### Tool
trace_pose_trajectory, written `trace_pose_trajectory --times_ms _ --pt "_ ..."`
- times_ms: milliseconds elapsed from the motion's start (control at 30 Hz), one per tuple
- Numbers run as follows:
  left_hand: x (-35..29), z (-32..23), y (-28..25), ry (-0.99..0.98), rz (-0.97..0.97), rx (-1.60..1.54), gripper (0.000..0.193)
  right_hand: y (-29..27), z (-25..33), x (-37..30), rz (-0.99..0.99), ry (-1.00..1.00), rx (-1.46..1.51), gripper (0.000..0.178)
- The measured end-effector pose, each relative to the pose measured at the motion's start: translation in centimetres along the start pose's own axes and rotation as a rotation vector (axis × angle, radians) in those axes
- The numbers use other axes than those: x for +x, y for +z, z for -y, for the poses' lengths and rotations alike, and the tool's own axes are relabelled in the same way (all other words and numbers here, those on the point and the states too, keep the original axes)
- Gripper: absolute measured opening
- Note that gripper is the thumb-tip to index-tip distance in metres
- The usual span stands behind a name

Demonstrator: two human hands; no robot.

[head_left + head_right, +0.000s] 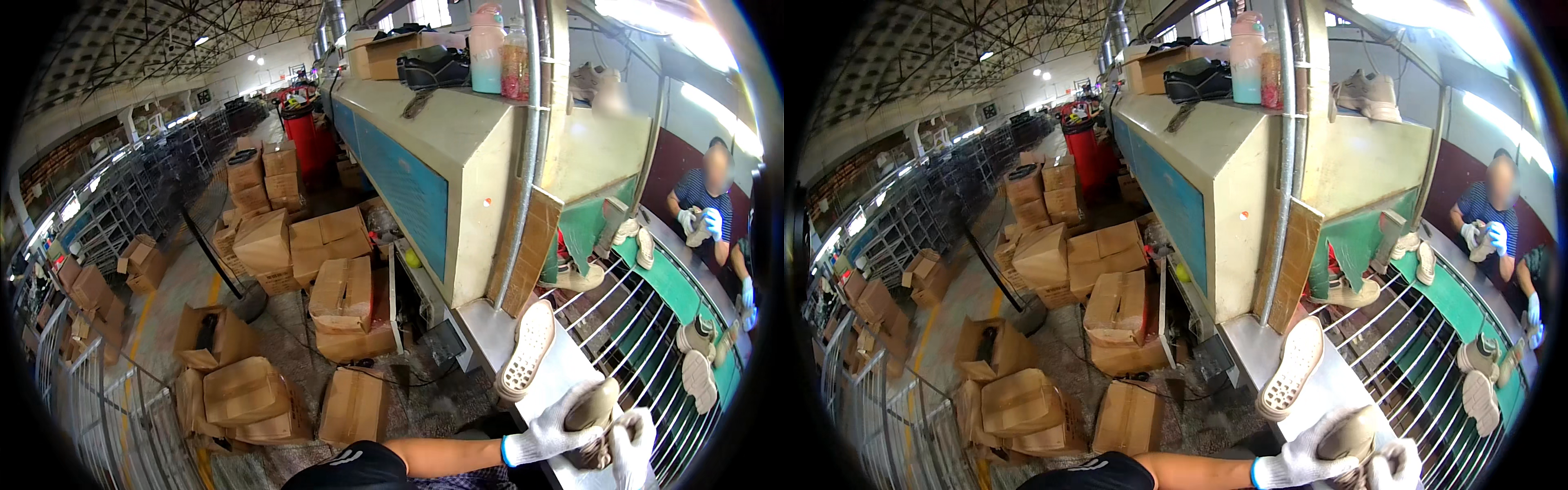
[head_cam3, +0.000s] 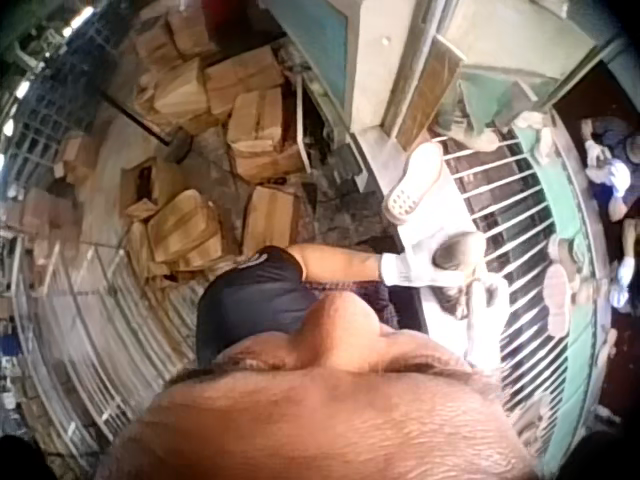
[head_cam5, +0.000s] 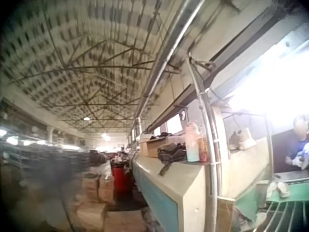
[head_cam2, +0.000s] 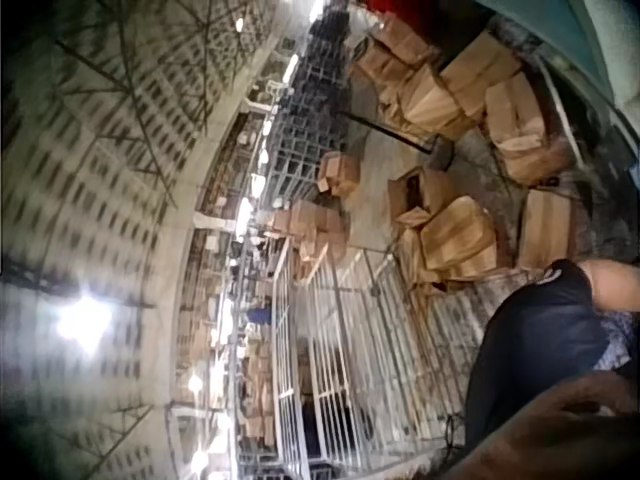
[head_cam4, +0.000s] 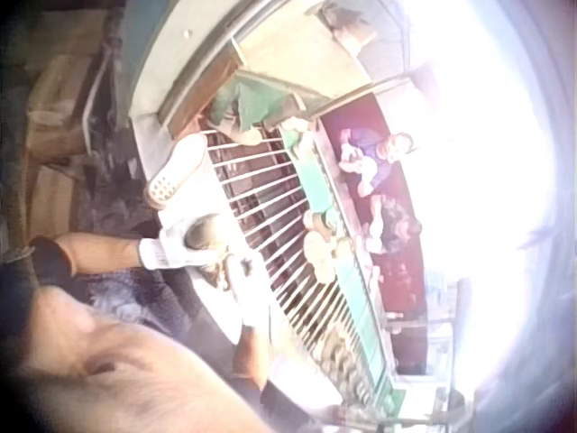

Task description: The person picks up shoe uppers and soles from a conveyor belt, aligns them, and applies a tool to the edges of the shoe components at a factory assembly line.

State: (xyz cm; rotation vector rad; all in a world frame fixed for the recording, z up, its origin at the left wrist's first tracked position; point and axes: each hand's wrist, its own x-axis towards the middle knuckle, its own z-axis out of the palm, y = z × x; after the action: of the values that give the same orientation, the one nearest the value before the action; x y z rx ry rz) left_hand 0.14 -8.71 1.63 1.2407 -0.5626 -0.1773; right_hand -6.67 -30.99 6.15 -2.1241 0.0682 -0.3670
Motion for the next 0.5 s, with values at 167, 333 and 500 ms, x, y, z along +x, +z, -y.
trace_pose_trajectory --times_ms 167,333,500 --pt "-3.3 -1.0 0.6 -0.384 0.181 -0.179 0.064 0.0 -0.7 -9.9 -0.013 0.402 0.634 0.016" --pt "-4.5 0.8 3.6 -0.087 0.385 0.469 0.055 5.5 -3.1 -14.3 -0.025 0.673 1.090 0.032" --pt "11.4 4.4 -3.8 0.649 0.085 0.965 0.054 6.9 -5.2 -17.1 -0.112 0.719 1.309 0.048"
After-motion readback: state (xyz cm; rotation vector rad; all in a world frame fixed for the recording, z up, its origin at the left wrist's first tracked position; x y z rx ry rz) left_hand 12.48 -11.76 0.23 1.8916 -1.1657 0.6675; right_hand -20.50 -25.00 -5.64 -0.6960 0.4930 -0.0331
